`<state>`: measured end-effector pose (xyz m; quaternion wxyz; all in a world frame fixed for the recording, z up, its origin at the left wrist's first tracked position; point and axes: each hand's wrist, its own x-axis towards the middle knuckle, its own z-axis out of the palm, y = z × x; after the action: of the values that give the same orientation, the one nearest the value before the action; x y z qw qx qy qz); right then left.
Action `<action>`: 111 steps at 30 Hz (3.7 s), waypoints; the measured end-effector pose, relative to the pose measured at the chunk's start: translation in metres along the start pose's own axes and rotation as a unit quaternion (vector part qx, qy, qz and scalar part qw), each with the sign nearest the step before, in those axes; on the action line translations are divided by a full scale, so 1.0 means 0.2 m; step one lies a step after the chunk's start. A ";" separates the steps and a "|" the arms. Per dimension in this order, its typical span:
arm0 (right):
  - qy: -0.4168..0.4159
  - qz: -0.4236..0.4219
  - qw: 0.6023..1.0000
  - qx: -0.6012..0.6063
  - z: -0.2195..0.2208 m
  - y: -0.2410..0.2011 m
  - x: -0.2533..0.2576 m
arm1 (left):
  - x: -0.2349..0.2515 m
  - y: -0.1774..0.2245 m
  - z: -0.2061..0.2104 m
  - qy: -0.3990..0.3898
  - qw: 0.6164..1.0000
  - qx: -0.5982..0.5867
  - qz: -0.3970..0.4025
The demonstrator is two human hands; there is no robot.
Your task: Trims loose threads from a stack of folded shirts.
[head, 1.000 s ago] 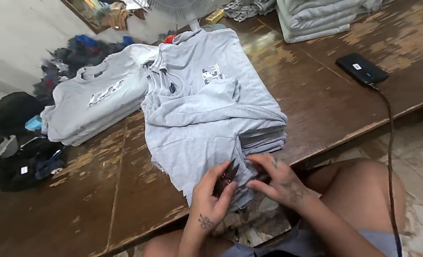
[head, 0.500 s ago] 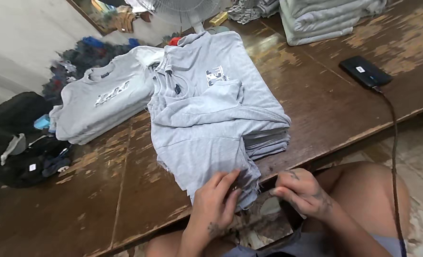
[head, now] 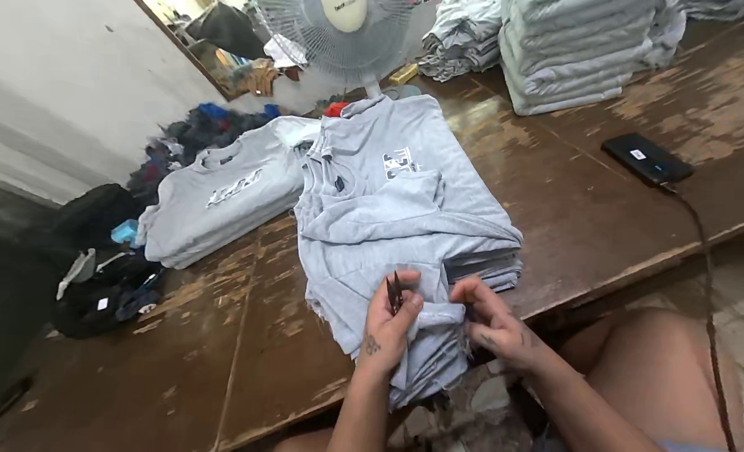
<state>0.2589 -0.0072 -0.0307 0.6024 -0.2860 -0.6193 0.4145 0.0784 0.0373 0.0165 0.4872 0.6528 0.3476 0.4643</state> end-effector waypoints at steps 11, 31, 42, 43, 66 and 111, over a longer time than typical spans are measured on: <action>0.017 -0.080 0.917 -0.389 -0.24 -0.17 -0.12 | -0.02 0.00 0.01 -0.041 0.998 0.049 0.028; 0.013 -0.053 0.927 -0.372 -0.06 -0.15 0.00 | -0.01 -0.01 -0.01 -0.067 0.997 0.037 0.020; 0.004 -0.128 0.907 -0.401 -0.17 -0.19 -0.16 | -0.10 0.20 -0.05 -0.209 0.827 0.491 0.176; 0.010 -0.139 0.907 -0.398 -0.17 -0.21 -0.17 | -0.10 0.25 -0.04 -0.213 0.809 0.505 0.210; 0.035 -0.217 0.933 -0.284 -0.03 -0.21 -0.19 | -0.13 0.40 0.03 -0.199 0.697 0.612 0.315; -0.152 0.019 0.822 -0.549 -0.28 0.10 1.53 | -0.46 -0.15 -0.55 0.289 0.945 0.141 -0.055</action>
<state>0.2769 0.2741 0.1041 0.2355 -0.5145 -0.8226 0.0558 -0.0562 -0.0020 -0.0270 0.2938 0.5320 0.5710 0.5519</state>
